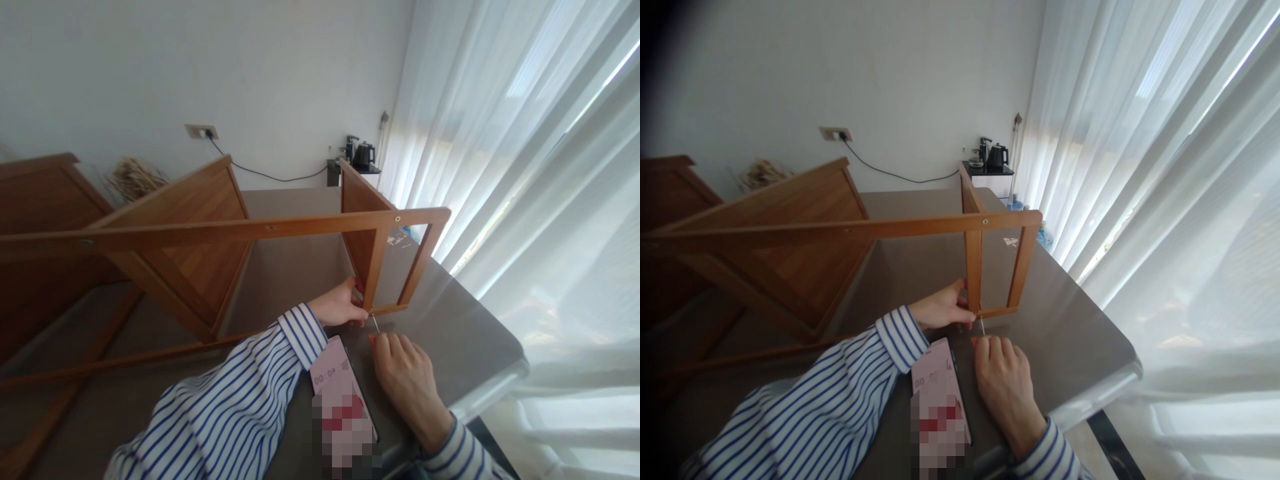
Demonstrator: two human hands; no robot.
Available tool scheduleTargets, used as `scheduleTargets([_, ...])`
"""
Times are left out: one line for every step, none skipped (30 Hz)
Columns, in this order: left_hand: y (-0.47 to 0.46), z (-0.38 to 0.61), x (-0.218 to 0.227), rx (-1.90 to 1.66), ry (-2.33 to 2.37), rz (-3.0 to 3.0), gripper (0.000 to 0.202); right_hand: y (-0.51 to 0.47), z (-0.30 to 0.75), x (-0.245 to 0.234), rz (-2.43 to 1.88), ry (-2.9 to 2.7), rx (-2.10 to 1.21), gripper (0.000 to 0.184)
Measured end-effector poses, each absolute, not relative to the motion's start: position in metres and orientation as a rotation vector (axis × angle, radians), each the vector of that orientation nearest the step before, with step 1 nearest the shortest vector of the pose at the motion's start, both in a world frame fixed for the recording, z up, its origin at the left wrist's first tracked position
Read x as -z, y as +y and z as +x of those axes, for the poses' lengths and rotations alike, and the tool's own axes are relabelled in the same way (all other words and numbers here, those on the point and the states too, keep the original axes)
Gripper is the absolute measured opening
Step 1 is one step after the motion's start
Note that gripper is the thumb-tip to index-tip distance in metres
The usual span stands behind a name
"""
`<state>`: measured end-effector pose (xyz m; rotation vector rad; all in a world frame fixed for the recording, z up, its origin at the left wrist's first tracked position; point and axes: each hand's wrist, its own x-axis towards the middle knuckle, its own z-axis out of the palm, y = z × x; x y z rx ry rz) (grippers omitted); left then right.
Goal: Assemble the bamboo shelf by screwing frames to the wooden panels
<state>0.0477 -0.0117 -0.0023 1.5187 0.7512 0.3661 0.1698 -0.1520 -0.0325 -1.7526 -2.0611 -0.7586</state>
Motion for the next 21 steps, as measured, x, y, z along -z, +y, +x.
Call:
scheduleTargets([-0.012,0.048,0.003,-0.374,0.747,1.516,0.049,-0.152,0.169,0.033,-1.757,-2.058,0.764,0.024])
scheduleTargets([-0.012,0.047,0.003,-0.382,0.74,1.513,0.05,-0.152,0.169,0.034,-1.761,-2.052,0.765,0.024])
scheduleTargets([-0.012,0.047,0.003,-0.39,0.732,1.511,0.05,-0.152,0.169,0.035,-1.767,-2.043,0.765,0.025])
scheduleTargets([-0.012,0.047,0.003,-0.396,0.726,1.51,0.05,-0.151,0.168,0.036,-1.772,-2.034,0.764,0.025])
scheduleTargets([-0.012,0.047,0.004,-0.4,0.721,1.511,0.049,-0.151,0.168,0.036,-1.777,-2.026,0.765,0.025])
scheduleTargets([-0.012,0.047,0.004,-0.401,0.718,1.513,0.049,-0.151,0.168,0.037,-1.781,-2.021,0.766,0.026])
scheduleTargets([-0.011,0.047,0.004,-0.398,0.717,1.517,0.048,-0.152,0.168,0.037,-1.783,-2.019,0.765,0.026])
scheduleTargets([-0.011,0.047,0.004,-0.395,0.721,1.522,0.048,-0.152,0.167,0.037,-1.785,-2.018,0.766,0.026])
scheduleTargets([-0.011,0.047,0.003,-0.39,0.728,1.527,0.048,-0.152,0.167,0.037,-1.784,-2.019,0.767,0.027])
scheduleTargets([-0.011,0.047,0.003,-0.381,0.737,1.531,0.049,-0.152,0.166,0.037,-1.783,-2.02,0.77,0.027])
scheduleTargets([-0.011,0.047,0.002,-0.374,0.746,1.534,0.049,-0.152,0.166,0.037,-1.784,-2.018,0.773,0.027])
scheduleTargets([-0.011,0.047,0.001,-0.369,0.754,1.534,0.048,-0.152,0.165,0.037,-1.785,-2.016,0.777,0.026])
scheduleTargets([-0.011,0.047,0.001,-0.366,0.76,1.534,0.048,-0.151,0.165,0.036,-1.787,-2.013,0.782,0.026])
scheduleTargets([-0.011,0.047,0.001,-0.364,0.763,1.532,0.048,-0.151,0.165,0.035,-1.787,-2.008,0.786,0.026])
scheduleTargets([-0.011,0.047,0.0,-0.364,0.763,1.531,0.048,-0.151,0.165,0.035,-1.784,-2.005,0.787,0.027])
scheduleTargets([-0.011,0.047,0.0,-0.368,0.761,1.529,0.049,-0.151,0.166,0.034,-1.779,-2.003,0.784,0.027])
scheduleTargets([-0.011,0.047,0.0,-0.372,0.757,1.527,0.049,-0.151,0.167,0.034,-1.771,-2.003,0.776,0.027])
scheduleTargets([-0.011,0.047,0.0,-0.376,0.75,1.523,0.049,-0.151,0.169,0.034,-1.759,-2.006,0.766,0.026])
scheduleTargets([-0.011,0.047,0.0,-0.379,0.743,1.52,0.049,-0.151,0.171,0.034,-1.747,-2.013,0.753,0.022])
scheduleTargets([-0.011,0.046,-0.001,-0.383,0.738,1.518,0.049,-0.152,0.173,0.035,-1.733,-2.023,0.736,0.018])
scheduleTargets([-0.011,0.046,-0.001,-0.384,0.733,1.518,0.049,-0.153,0.176,0.035,-1.717,-2.042,0.712,0.014])
